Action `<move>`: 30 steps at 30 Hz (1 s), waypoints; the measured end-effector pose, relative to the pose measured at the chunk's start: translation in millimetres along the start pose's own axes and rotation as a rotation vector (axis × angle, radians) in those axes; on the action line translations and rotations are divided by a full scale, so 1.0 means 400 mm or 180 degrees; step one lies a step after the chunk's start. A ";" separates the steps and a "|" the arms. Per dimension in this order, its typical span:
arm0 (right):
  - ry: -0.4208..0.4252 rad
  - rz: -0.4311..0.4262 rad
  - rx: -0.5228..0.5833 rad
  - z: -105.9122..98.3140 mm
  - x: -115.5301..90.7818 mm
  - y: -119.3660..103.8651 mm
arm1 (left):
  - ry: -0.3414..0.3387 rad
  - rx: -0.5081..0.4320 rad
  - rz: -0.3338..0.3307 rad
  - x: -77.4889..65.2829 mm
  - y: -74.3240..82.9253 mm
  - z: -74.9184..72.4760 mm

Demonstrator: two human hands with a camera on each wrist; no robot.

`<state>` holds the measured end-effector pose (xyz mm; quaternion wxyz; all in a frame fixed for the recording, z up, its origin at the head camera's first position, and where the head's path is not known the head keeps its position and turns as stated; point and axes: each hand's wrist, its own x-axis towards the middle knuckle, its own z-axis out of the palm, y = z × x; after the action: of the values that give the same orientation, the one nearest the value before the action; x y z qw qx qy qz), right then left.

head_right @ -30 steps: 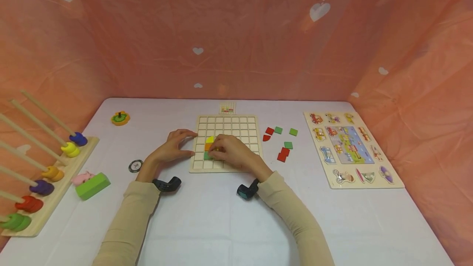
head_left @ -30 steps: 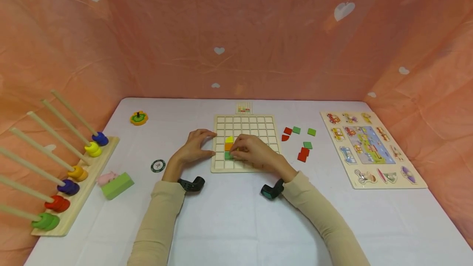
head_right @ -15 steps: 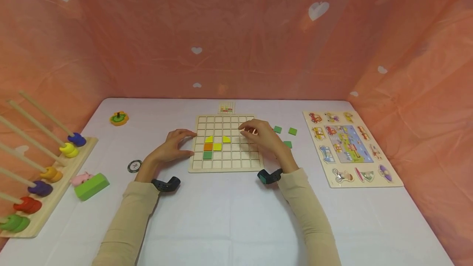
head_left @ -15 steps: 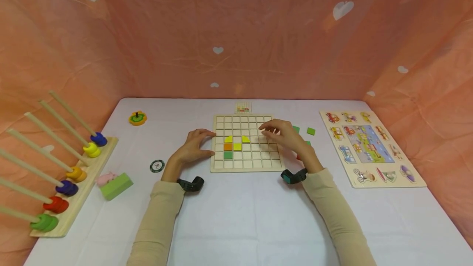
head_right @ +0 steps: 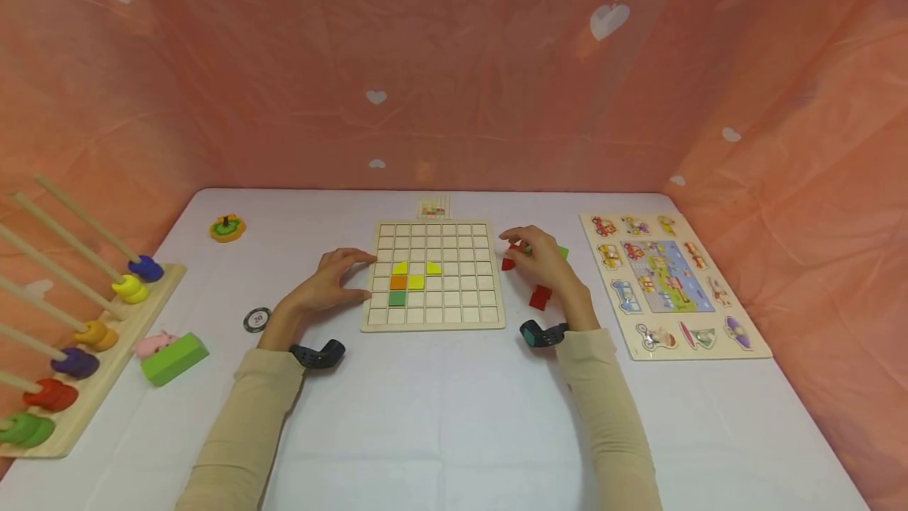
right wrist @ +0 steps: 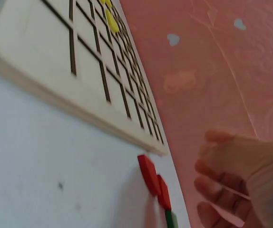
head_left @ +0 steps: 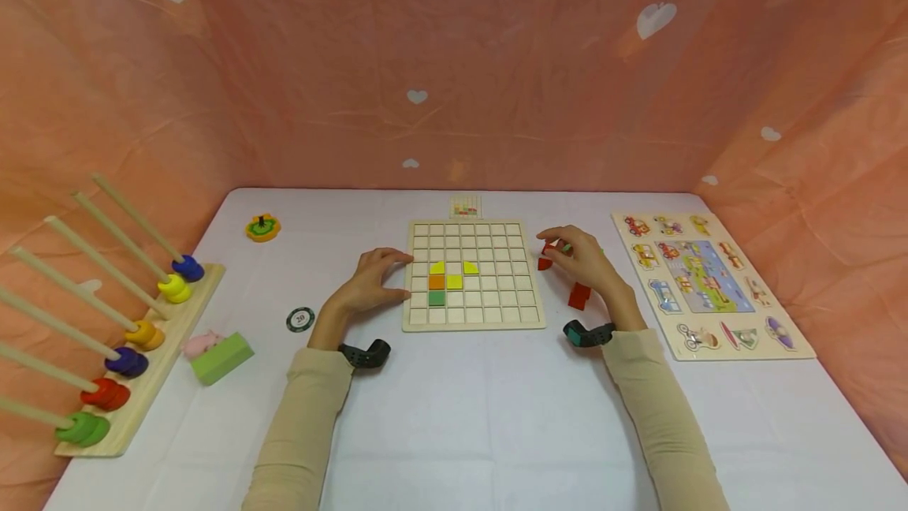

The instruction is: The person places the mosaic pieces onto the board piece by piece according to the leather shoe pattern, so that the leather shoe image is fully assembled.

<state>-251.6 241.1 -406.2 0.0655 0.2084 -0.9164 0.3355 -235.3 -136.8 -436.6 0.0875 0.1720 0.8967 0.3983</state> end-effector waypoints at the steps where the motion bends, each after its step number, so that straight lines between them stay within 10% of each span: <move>1: -0.0022 0.0055 -0.0020 -0.001 -0.001 0.005 | 0.0001 -0.0003 0.0002 0.000 0.000 0.000; 30: -0.0172 0.0350 -0.0307 0.007 -0.012 0.050 | -0.0005 -0.0056 0.0088 -0.003 -0.002 -0.002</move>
<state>-255.8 254.5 -421.3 0.0323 0.1633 -0.9430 0.2883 -234.8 -138.4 -436.7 0.0842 0.1839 0.8907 0.4072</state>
